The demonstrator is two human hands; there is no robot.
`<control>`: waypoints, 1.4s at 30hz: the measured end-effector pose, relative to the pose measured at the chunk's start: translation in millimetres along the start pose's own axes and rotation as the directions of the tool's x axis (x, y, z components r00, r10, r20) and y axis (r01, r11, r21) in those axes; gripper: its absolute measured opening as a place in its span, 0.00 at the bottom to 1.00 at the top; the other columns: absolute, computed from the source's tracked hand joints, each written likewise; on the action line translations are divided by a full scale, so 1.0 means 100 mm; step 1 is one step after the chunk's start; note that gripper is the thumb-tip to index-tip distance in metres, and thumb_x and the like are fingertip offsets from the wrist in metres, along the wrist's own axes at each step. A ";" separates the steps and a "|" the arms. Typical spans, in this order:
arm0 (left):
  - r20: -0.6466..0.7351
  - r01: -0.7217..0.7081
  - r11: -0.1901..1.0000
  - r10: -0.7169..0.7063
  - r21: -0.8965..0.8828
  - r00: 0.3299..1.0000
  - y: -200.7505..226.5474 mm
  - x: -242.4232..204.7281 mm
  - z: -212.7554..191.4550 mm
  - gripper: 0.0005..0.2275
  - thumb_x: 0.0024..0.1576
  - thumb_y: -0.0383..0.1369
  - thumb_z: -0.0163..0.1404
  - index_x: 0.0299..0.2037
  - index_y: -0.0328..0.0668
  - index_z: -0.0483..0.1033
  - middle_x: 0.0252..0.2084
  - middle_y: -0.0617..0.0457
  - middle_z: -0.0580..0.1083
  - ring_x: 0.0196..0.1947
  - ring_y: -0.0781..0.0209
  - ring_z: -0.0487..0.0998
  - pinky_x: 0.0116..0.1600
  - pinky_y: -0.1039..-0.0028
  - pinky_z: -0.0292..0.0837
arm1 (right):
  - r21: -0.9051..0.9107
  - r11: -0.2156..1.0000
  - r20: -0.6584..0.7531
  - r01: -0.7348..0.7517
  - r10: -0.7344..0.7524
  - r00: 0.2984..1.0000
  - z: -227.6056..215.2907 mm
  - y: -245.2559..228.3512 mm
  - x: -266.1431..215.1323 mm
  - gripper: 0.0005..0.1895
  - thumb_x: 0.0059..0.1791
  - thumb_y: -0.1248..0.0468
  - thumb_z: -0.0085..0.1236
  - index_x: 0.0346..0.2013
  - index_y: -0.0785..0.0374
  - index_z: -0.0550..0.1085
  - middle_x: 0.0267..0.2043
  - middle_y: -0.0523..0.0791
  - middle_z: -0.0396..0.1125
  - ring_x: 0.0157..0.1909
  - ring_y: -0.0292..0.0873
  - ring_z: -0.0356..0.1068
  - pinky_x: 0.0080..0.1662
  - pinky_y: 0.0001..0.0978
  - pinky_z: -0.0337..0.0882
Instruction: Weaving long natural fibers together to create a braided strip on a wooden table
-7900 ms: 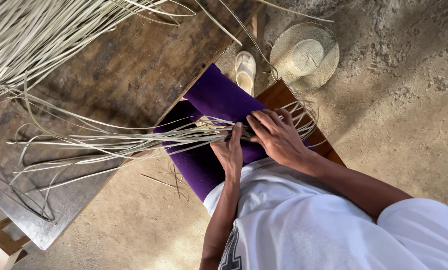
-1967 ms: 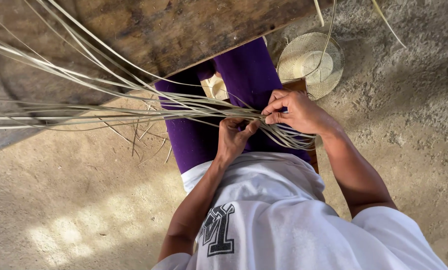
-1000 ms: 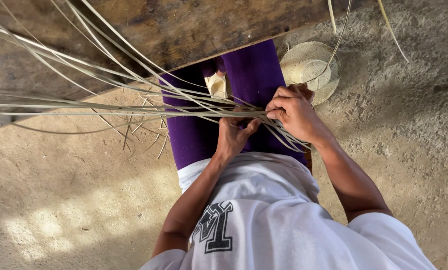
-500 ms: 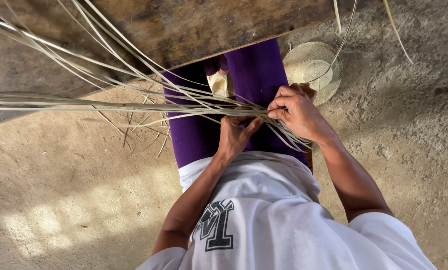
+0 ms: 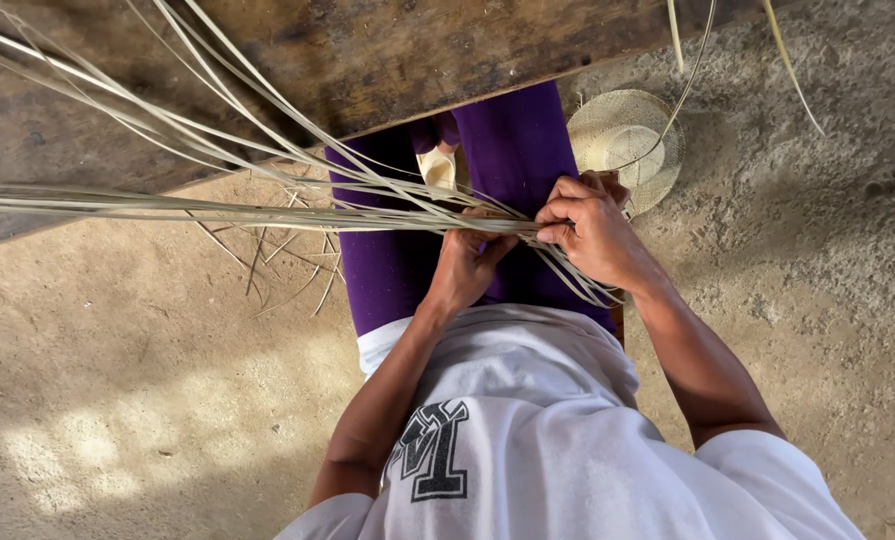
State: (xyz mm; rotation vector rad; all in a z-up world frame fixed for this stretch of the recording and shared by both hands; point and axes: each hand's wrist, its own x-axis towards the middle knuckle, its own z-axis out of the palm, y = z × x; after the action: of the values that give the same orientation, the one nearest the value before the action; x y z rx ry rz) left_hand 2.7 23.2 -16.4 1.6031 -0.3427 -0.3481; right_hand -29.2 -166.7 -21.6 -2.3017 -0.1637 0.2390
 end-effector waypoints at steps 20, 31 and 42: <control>-0.209 0.170 0.888 -0.086 0.428 0.974 -0.56 -0.32 0.23 0.12 0.47 0.43 0.53 0.14 0.57 0.70 0.09 0.64 0.64 0.20 0.58 0.72 0.48 0.63 0.53 | -0.030 1.000 -0.057 0.004 -0.005 0.998 0.19 0.17 0.00 0.05 0.43 0.61 0.57 0.22 0.54 0.72 0.29 0.40 0.60 0.39 0.46 0.54 0.40 0.38 0.54; -0.191 0.088 0.947 -0.029 0.309 0.981 -0.06 -0.26 0.25 0.08 0.54 0.37 0.48 0.26 0.49 0.76 0.23 0.56 0.74 0.31 0.55 0.75 0.41 0.69 0.62 | -0.032 0.999 -0.097 0.002 -0.006 0.995 0.22 0.16 0.00 0.11 0.44 0.58 0.56 0.21 0.58 0.69 0.28 0.39 0.57 0.38 0.46 0.54 0.39 0.38 0.50; -0.212 0.168 0.976 -0.136 0.138 0.968 -0.18 -0.24 0.31 0.08 0.52 0.34 0.53 0.28 0.36 0.77 0.22 0.45 0.73 0.33 0.44 0.76 0.43 0.63 0.67 | 0.010 1.000 -0.129 0.024 -0.023 0.991 0.12 0.03 0.02 0.11 0.42 0.58 0.58 0.20 0.58 0.69 0.28 0.40 0.57 0.37 0.47 0.55 0.38 0.39 0.52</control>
State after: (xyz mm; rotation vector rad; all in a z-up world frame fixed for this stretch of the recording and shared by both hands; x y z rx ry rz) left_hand -32.3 6.2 -35.5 1.8059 -0.0919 -0.2778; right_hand -30.0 -159.7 -32.0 -2.2942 -0.1229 0.0781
